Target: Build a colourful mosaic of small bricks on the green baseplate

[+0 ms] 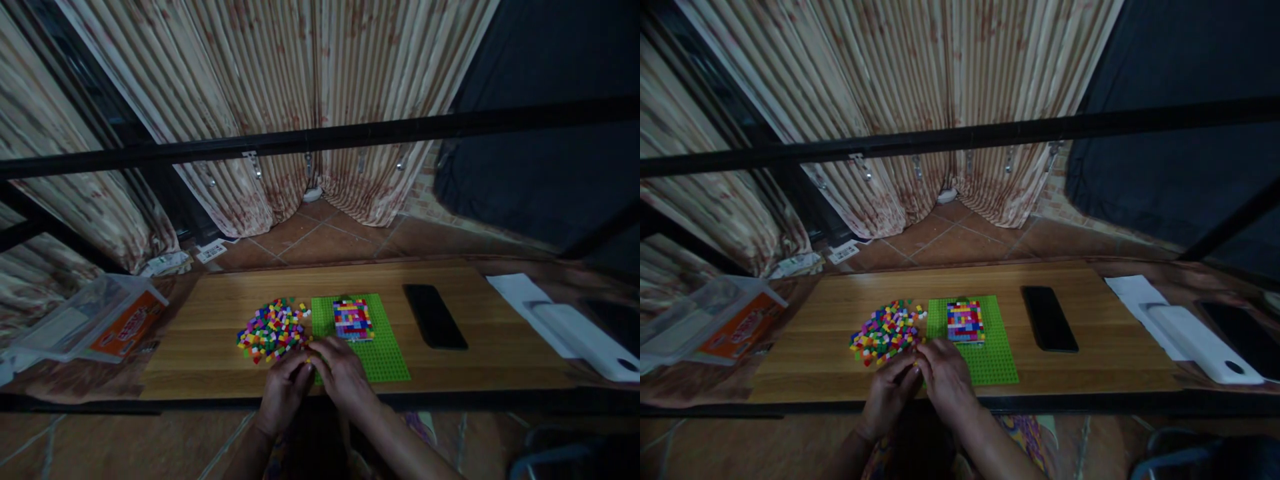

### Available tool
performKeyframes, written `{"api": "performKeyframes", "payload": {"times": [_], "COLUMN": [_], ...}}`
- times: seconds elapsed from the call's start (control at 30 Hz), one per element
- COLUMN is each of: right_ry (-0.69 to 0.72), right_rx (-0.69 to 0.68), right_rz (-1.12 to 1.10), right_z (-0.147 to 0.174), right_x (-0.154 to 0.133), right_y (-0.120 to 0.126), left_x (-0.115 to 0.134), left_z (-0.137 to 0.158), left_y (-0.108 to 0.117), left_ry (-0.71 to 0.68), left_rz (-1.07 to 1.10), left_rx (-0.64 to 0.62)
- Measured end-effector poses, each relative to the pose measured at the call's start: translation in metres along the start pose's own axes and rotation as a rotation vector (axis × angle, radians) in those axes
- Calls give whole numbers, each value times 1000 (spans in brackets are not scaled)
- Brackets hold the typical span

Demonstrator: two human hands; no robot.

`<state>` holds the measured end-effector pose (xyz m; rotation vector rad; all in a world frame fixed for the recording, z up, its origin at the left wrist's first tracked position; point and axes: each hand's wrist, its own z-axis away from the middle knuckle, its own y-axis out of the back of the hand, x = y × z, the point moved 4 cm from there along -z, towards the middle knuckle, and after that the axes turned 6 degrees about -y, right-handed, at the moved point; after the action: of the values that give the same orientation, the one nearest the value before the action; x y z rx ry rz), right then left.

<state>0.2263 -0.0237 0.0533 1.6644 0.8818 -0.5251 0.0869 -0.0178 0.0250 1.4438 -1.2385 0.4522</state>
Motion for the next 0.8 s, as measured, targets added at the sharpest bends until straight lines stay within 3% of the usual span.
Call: {"api": "performKeyframes", "payload": {"times": [0.2,0.37,0.43,0.6,0.8], "right_ry": [15,-28,-90,-354,-434], "right_rx": [-43,-13,85,488,561], "right_rz": [27,-11,-48,-95,-40], "right_z": [2,9,11,10,-5], "right_x": [8,12,21,64,84], "right_y": [-7,5,21,72,77], "left_x": [3,-4,-4,-2,0], "left_z": [-1,3,4,4,2], "left_y": [1,-1,0,1,0], "left_ry": [8,49,52,30,4], "left_rz": [65,72,52,13,24], "left_rx": [-5,41,51,32,25]}}
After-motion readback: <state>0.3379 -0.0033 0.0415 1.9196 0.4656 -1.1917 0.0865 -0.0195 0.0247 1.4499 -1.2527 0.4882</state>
